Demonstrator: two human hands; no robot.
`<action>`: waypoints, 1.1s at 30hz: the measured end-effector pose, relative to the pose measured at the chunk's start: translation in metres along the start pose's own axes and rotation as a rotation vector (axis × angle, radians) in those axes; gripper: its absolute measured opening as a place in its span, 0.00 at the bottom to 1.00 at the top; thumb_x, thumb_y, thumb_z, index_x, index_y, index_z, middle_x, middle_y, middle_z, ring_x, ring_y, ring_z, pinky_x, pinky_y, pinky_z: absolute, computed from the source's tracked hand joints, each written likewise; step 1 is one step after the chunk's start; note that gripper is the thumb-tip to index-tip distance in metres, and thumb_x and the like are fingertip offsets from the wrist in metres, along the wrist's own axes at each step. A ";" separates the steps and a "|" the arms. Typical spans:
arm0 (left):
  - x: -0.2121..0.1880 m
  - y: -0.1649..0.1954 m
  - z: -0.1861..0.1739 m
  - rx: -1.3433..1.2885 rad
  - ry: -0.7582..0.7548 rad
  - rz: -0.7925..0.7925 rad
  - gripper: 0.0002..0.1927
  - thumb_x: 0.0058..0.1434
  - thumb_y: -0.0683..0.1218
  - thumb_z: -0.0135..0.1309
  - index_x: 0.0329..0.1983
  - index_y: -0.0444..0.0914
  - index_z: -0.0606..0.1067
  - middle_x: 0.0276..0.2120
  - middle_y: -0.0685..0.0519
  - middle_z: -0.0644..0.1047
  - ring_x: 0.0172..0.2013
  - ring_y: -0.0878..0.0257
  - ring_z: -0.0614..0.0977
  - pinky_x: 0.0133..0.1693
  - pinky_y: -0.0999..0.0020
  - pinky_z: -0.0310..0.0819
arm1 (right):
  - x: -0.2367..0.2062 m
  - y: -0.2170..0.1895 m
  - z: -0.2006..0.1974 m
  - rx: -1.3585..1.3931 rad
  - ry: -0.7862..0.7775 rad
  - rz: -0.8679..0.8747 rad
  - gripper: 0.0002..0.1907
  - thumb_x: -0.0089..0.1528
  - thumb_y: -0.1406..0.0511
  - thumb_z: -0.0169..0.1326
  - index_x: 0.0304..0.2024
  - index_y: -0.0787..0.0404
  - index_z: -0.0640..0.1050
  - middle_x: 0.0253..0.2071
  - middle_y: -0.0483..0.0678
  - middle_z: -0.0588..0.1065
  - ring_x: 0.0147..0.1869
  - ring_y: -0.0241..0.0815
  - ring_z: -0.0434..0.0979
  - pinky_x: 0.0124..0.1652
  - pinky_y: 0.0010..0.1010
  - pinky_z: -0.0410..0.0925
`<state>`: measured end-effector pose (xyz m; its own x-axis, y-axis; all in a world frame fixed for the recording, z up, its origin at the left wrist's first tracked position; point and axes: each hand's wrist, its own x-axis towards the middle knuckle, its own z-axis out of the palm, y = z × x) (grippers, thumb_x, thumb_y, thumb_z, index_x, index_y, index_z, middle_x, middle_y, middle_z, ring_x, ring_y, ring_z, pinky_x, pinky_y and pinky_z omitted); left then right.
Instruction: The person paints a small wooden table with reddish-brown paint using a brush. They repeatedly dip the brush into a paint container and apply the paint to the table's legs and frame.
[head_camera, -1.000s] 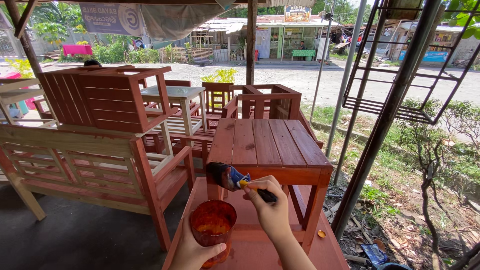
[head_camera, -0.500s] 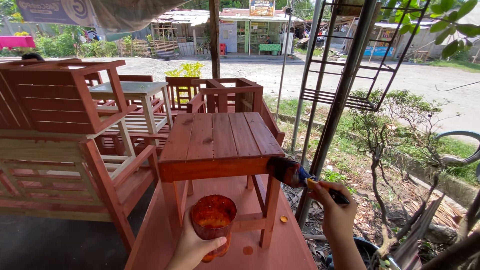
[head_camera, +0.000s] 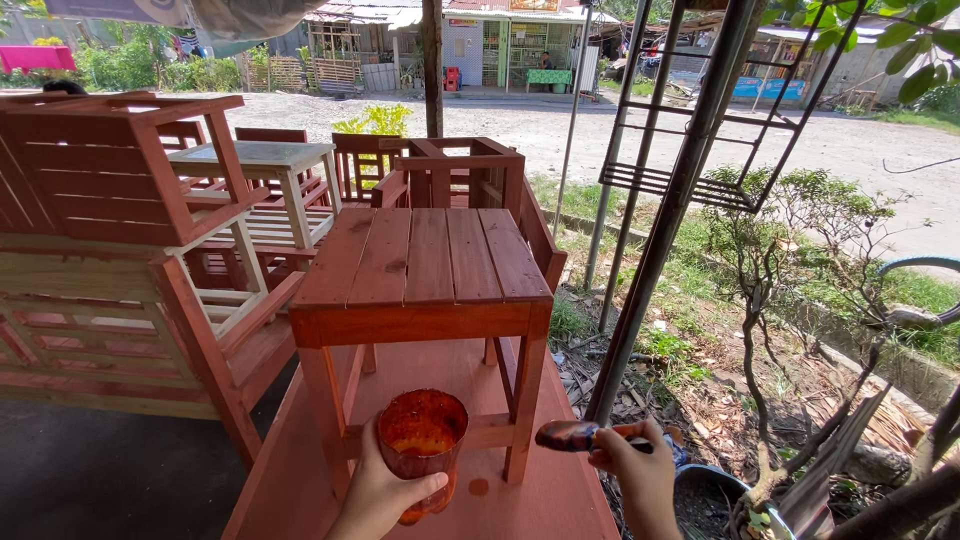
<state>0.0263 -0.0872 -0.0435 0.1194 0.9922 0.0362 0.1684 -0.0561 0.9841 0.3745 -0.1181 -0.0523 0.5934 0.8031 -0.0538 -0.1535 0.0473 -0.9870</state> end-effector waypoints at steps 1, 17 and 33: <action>0.002 -0.002 0.000 0.006 0.000 0.006 0.64 0.39 0.50 0.72 0.74 0.40 0.44 0.63 0.45 0.66 0.67 0.54 0.69 0.68 0.55 0.63 | 0.001 0.012 0.005 -0.016 -0.002 0.026 0.10 0.56 0.72 0.62 0.36 0.72 0.74 0.30 0.62 0.78 0.30 0.49 0.83 0.33 0.36 0.79; 0.001 -0.040 -0.013 -0.007 0.006 -0.063 0.63 0.39 0.44 0.72 0.73 0.40 0.46 0.63 0.47 0.65 0.69 0.55 0.66 0.70 0.54 0.55 | 0.017 0.153 0.054 -0.274 0.023 0.016 0.10 0.53 0.72 0.61 0.26 0.73 0.72 0.23 0.58 0.77 0.23 0.46 0.82 0.24 0.35 0.77; 0.003 -0.034 -0.020 0.020 -0.038 -0.087 0.65 0.39 0.46 0.72 0.74 0.40 0.43 0.63 0.46 0.65 0.68 0.55 0.67 0.71 0.53 0.56 | -0.009 0.118 0.065 -0.242 0.072 -0.139 0.13 0.57 0.71 0.62 0.26 0.74 0.71 0.37 0.51 0.70 0.28 0.45 0.84 0.28 0.31 0.78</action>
<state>0.0016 -0.0797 -0.0733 0.1405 0.9885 -0.0563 0.1988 0.0275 0.9797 0.2997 -0.0818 -0.1581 0.6515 0.7542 0.0825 0.1212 0.0038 -0.9926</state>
